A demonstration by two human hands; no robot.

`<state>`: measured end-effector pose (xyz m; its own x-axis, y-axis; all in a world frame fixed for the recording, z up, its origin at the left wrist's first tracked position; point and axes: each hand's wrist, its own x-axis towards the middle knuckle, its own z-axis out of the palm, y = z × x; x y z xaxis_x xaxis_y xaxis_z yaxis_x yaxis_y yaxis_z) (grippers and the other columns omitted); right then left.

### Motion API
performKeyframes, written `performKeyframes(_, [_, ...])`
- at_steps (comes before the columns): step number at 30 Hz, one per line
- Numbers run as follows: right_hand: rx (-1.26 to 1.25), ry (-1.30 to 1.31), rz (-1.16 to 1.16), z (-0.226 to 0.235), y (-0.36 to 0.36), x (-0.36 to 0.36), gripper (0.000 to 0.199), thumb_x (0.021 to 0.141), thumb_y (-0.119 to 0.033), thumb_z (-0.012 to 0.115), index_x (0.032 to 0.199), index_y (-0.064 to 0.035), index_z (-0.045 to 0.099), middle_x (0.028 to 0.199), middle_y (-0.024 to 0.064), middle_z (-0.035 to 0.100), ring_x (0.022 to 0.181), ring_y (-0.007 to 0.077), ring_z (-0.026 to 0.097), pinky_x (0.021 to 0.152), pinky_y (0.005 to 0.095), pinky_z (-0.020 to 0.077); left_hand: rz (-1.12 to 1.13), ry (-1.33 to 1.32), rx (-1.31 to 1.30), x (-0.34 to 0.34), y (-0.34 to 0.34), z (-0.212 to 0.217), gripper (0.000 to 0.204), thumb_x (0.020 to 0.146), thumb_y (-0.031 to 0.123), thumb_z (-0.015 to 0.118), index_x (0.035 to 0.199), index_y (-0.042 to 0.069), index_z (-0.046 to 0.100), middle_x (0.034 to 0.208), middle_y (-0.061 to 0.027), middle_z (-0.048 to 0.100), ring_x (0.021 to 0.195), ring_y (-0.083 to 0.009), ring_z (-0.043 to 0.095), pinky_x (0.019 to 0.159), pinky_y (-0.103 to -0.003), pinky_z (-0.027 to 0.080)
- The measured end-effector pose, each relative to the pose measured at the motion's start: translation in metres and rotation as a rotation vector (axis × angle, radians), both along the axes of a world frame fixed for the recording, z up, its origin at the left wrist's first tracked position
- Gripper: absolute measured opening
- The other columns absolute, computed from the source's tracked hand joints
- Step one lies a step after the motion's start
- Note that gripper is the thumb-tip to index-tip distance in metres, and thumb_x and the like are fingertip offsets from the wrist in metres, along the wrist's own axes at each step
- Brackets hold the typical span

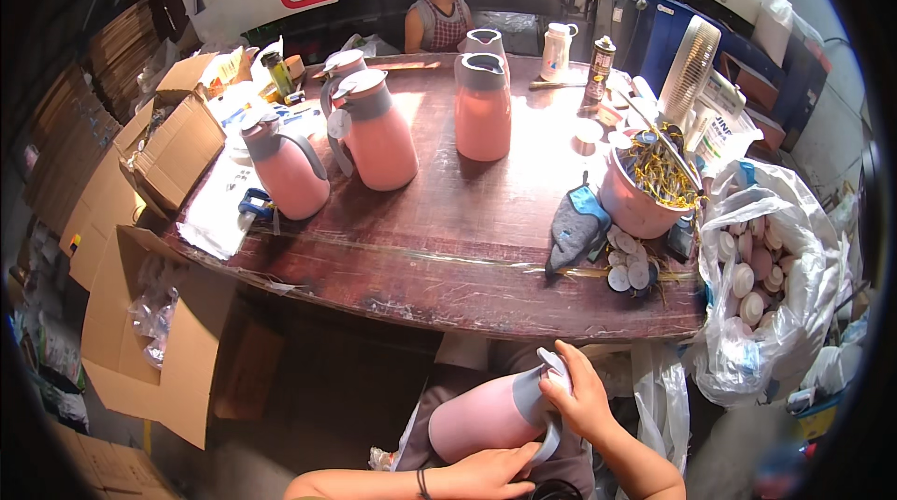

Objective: The person assembles pink pitchers by inserting circular inserts into the openings, screwing on lids, and wiping the exteriors with a cloth. The person handles each pitcher one at a time, placing completed units on the table.

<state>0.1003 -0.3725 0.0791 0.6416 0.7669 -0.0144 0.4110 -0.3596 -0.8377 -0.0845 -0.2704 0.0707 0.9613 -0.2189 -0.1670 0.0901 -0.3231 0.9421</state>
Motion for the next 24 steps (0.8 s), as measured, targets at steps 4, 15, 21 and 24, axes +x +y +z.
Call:
performKeyframes(4, [0.034, -0.278, 0.35, 0.008, -0.015, 0.015, 0.083, 0.077, -0.056, 0.07, 0.141, -0.01, 0.044, 0.148, 0.0273, 0.031, 0.131, 0.0453, 0.038, 0.107, 0.0462, 0.0345, 0.273, -0.058, 0.03, 0.007, 0.033, 0.003, 0.039, 0.087, 0.027, 0.064, 0.122, 0.011, 0.058, 0.091, -0.0173, 0.068, 0.081, -0.0343, 0.067, 0.073, -0.041, 0.053])
performKeyframes(15, [-0.391, -0.431, 0.136, 0.016, -0.035, 0.006, 0.085, 0.078, -0.07, 0.057, 0.131, -0.0034, 0.05, 0.095, 0.0181, 0.069, 0.076, 0.0345, 0.069, 0.062, 0.0432, 0.0545, 0.322, -0.127, 0.21, 0.01, 0.043, 0.02, 0.03, 0.083, 0.032, 0.069, 0.104, 0.011, 0.066, 0.085, -0.0144, 0.068, 0.077, -0.0308, 0.068, 0.068, -0.04, 0.053])
performKeyframes(21, [-0.541, -0.035, 0.414, 0.065, -0.063, 0.028, 0.087, 0.082, -0.069, 0.055, 0.139, -0.0044, 0.042, 0.08, 0.0158, 0.07, 0.073, 0.0375, 0.067, 0.066, 0.0425, 0.0521, 0.467, -0.308, 0.294, 0.036, 0.066, 0.004, 0.028, 0.073, 0.019, 0.075, 0.098, 0.007, 0.07, 0.094, -0.0139, 0.069, 0.085, -0.0308, 0.068, 0.076, -0.037, 0.054])
performKeyframes(24, [-0.408, 0.004, 0.515, 0.094, -0.053, 0.03, 0.082, 0.074, -0.054, 0.075, 0.138, -0.0127, 0.046, 0.095, 0.0103, 0.07, 0.079, 0.0286, 0.067, 0.069, 0.0334, 0.0522, 0.34, -0.076, -0.064, 0.039, 0.107, 0.011, 0.024, 0.07, 0.004, 0.071, 0.093, 0.001, 0.068, 0.084, -0.0085, 0.068, 0.079, -0.0167, 0.065, 0.074, -0.027, 0.05])
